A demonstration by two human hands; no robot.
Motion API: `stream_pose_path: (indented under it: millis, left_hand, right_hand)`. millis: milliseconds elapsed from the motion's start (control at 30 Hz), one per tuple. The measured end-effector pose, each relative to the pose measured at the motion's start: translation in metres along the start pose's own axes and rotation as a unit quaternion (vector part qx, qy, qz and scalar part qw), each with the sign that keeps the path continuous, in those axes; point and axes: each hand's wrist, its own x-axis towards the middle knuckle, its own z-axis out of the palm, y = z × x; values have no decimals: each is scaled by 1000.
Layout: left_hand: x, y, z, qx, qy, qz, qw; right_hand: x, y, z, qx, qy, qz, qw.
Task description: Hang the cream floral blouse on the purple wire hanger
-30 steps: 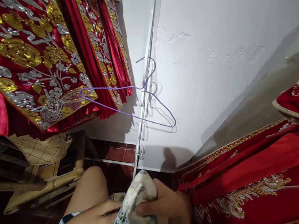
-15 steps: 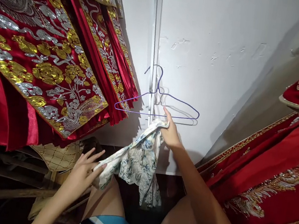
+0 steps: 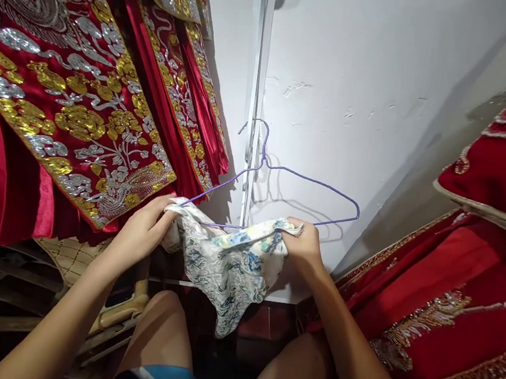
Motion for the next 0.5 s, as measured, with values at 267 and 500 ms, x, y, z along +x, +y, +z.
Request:
stream_pose_path:
  millis: [267,500]
  left_hand:
    - [47,53,19,-20,89,131,987]
    - [54,35,11,-29,83,147,985]
  right_hand:
    - [-19,-9,8,-5,3,19,1000]
    - [15,2,-60,-85,150,-7,985]
